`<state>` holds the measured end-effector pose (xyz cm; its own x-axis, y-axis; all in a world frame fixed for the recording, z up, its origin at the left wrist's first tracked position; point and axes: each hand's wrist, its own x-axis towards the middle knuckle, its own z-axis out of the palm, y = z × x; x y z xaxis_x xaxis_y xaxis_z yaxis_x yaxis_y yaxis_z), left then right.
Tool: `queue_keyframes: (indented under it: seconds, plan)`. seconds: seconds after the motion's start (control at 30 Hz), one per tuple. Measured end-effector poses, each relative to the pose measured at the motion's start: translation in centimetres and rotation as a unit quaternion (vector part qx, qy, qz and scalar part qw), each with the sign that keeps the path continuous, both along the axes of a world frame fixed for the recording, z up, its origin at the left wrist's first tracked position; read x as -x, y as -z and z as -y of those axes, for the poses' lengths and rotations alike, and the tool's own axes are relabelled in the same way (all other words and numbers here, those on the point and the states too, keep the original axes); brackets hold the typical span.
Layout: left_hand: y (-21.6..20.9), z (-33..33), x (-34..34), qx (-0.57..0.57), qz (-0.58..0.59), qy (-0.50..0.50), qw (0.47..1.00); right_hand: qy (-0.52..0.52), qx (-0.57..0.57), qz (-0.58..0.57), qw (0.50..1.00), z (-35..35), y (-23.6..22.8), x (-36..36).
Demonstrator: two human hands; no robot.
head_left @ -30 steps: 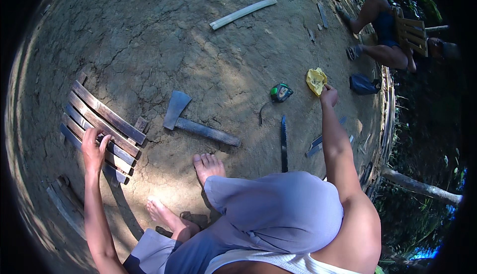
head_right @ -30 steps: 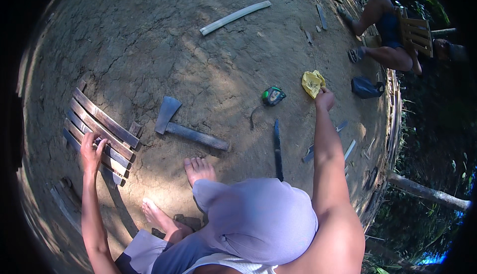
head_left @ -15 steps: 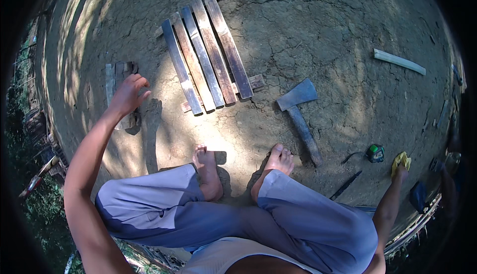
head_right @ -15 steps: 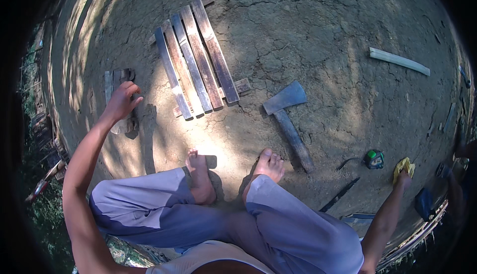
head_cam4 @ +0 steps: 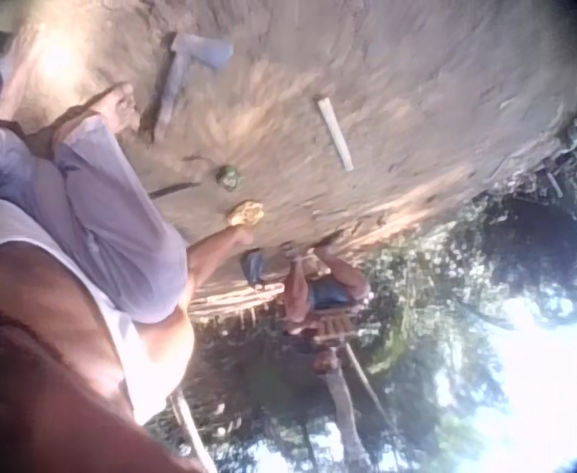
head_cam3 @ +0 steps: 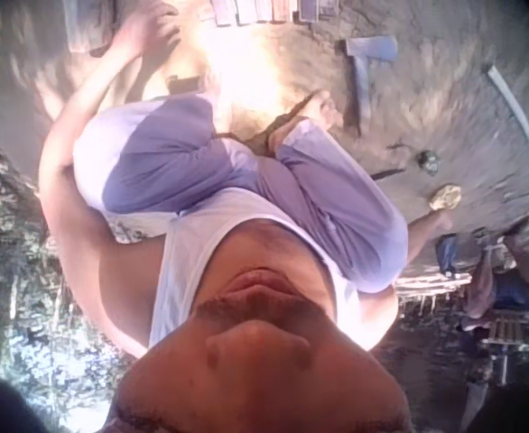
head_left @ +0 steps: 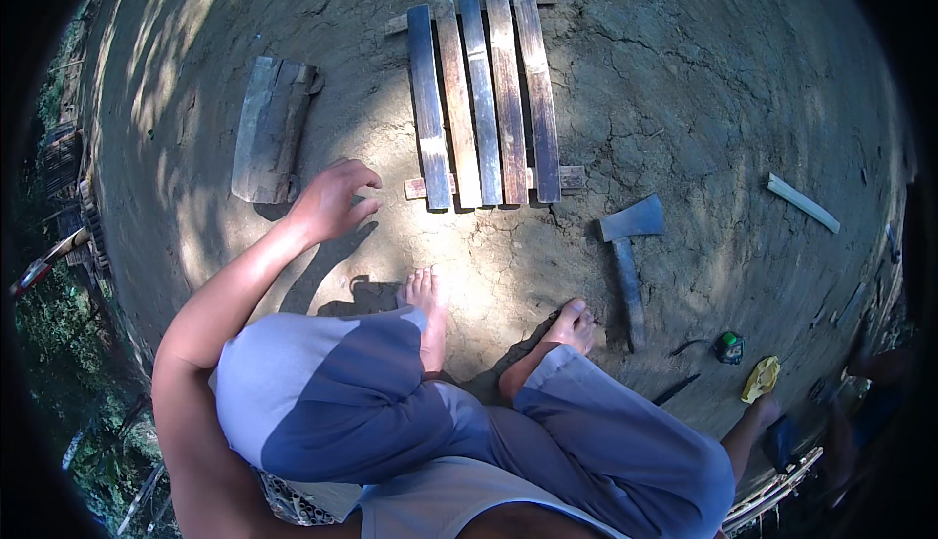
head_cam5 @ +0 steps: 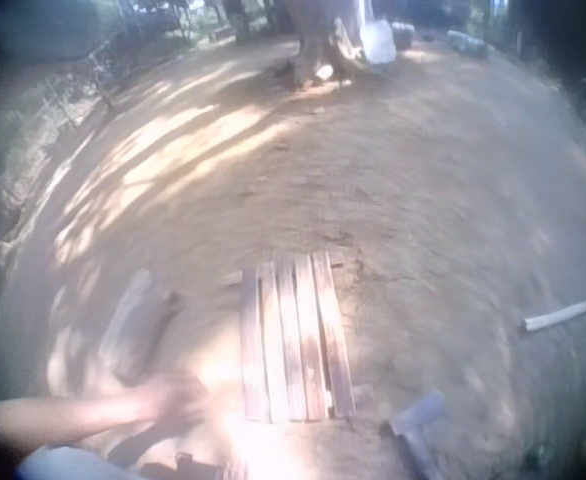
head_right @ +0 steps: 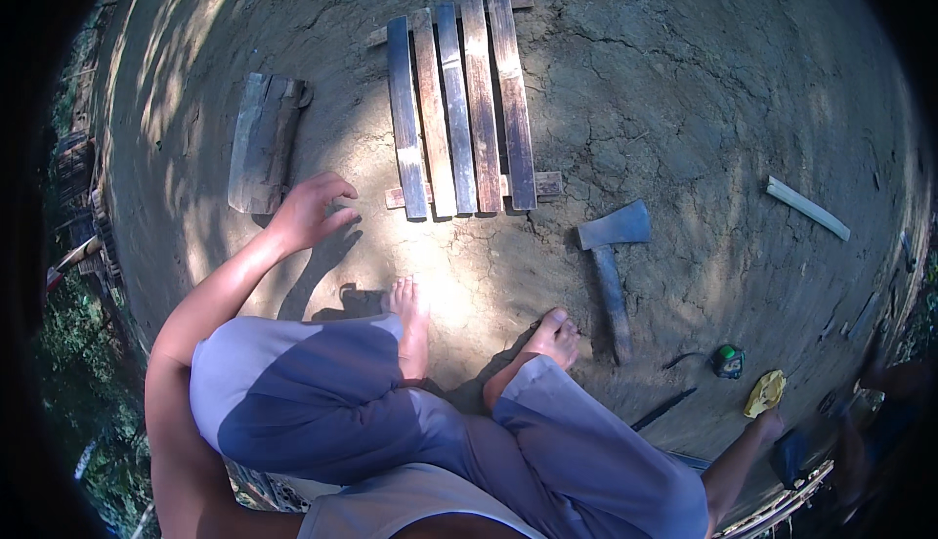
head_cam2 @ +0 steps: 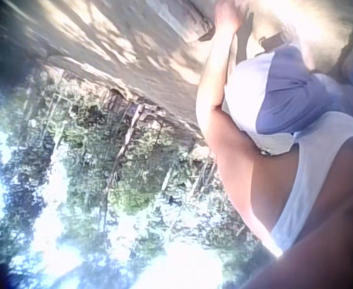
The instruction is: The person arranges bamboo slats on two support pieces, uses a measuring tape to check the width, and uses a cleaver to trim the slats and cut notch markings.
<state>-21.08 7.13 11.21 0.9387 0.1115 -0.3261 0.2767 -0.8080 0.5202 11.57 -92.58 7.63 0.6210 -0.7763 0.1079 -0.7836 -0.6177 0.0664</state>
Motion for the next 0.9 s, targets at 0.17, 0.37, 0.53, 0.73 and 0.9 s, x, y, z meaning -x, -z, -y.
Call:
queue_keyframes:
  seconds: [0.17, 0.37, 0.53, 0.73, 0.9]
  plan:
    - [5.3, 0.2, -5.2, 0.033, 0.123, 0.003, 0.992, -0.216, -0.197, 0.295, 0.910, -4.5, -8.5, -4.2]
    - [7.3, 2.0, -5.4, 0.150, 0.178, -0.141, 0.962, -0.597, -0.420, 0.027, 0.684, -49.4, -17.0, -2.6]
    - [2.3, 10.8, -1.1, 0.417, 0.184, -0.139, 0.879, -0.757, -0.439, -0.222, 0.430, -70.4, -12.9, 11.8]
    - [4.3, 12.8, 2.1, 0.364, 0.206, -0.214, 0.883, -0.723, -0.469, -0.215, 0.459, -74.2, -6.7, 19.8]
    - [4.9, 11.5, 3.5, 0.316, 0.193, -0.266, 0.890, -0.743, -0.410, -0.212, 0.484, -75.7, -4.7, 21.2]
